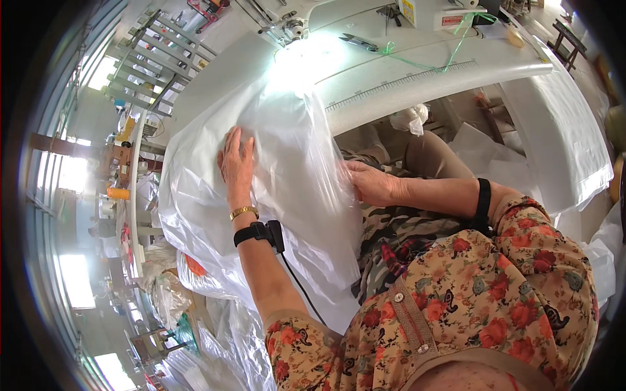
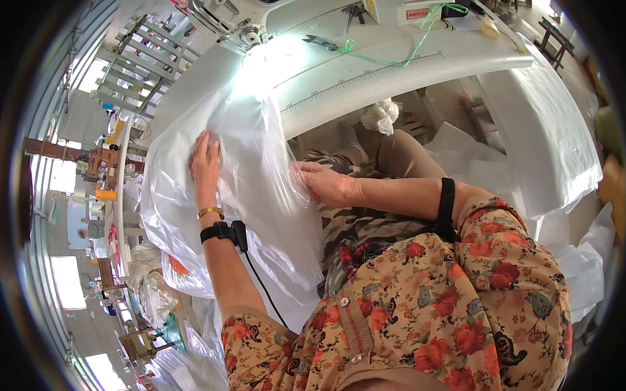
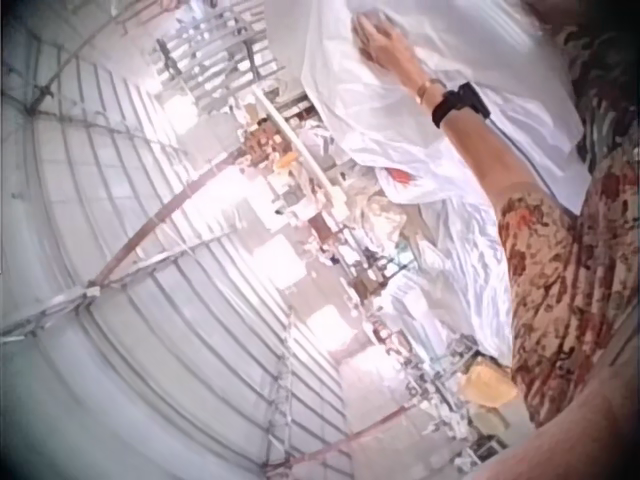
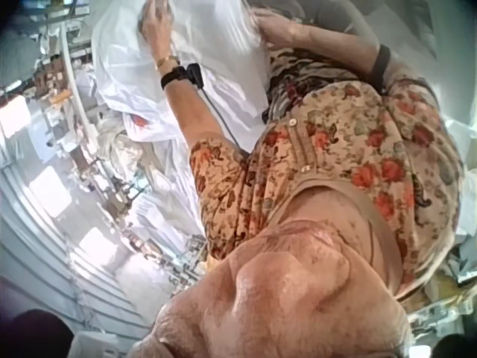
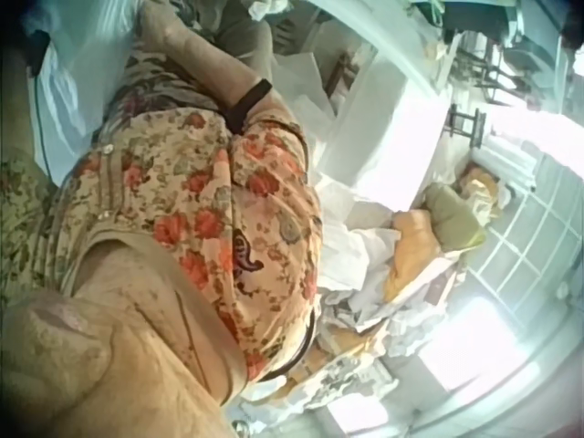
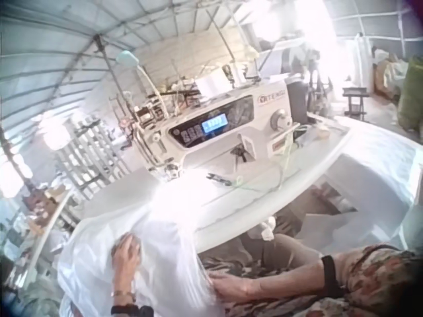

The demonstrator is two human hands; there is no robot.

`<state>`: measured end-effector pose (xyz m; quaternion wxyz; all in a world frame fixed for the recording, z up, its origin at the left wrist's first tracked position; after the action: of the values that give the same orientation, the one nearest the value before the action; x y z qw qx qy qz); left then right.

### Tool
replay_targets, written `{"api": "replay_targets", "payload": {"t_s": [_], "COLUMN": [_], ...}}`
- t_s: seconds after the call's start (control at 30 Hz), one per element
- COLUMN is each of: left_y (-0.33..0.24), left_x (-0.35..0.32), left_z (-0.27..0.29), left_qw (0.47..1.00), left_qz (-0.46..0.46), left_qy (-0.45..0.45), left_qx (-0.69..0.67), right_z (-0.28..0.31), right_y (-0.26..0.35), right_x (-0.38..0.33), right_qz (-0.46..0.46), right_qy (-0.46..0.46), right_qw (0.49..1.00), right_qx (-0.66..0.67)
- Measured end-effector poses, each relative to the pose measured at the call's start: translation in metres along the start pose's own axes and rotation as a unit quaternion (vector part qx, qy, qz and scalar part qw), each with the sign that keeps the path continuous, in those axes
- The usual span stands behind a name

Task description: Sewing edges of large white plastic sheets using an industrial sewing machine.

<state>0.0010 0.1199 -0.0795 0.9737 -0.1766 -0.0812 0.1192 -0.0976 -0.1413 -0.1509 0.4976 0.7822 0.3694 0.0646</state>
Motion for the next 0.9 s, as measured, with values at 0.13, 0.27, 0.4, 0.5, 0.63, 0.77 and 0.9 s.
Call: {"api": "replay_targets", "payload": {"t_s": [0.13,0.27,0.4,0.5,0.63,0.77,0.9], "left_y": [-0.002,-0.001,-0.008,-0.002,-0.003,-0.007,-0.008], "left_x": [0.000,-0.002,0.001,0.002,0.002,0.002,0.001], "left_z": [-0.002,-0.002,-0.008,-0.008,-0.012,-0.013,-0.012], "left_qw": [1.000,1.000,1.000,1.000,1.000,1.000,1.000], "left_qz": [-0.013,-0.011,-0.022,-0.008,-0.003,-0.008,-0.002], "left_qy": [-0.004,-0.006,-0.007,-0.009,-0.007,-0.006,-0.012], "left_qx": [0.010,0.002,-0.009,0.001,0.004,-0.024,-0.017], "right_z": [0.000,-0.005,-0.030,-0.052,-0.053,-0.047,-0.024], "right_y": [-0.007,-0.015,0.007,0.024,0.036,0.057,0.068], "right_x": [-0.002,-0.028,-0.048,-0.048,-0.036,-0.040,-0.043], "right_qz": [0.053,-0.038,-0.022,0.008,0.124,0.182,0.201], "right_qy": [0.030,0.138,0.316,0.317,0.209,0.061,-0.110], "right_qw": [0.998,0.969,0.862,0.865,0.822,0.837,0.912], "right_qx": [-0.024,-0.202,-0.395,-0.390,-0.515,-0.513,-0.339]}}
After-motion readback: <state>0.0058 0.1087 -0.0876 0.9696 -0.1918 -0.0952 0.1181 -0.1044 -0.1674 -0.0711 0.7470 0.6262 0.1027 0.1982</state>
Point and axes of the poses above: each hand's wrist, its own x-axis towards the middle knuckle, its own z-axis out of the back of the hand, y = z × x, the point moved 6 cm from there along x, towards the middle knuckle, and after that the axes turned 12 degrees about z, right-handed, at the moved point
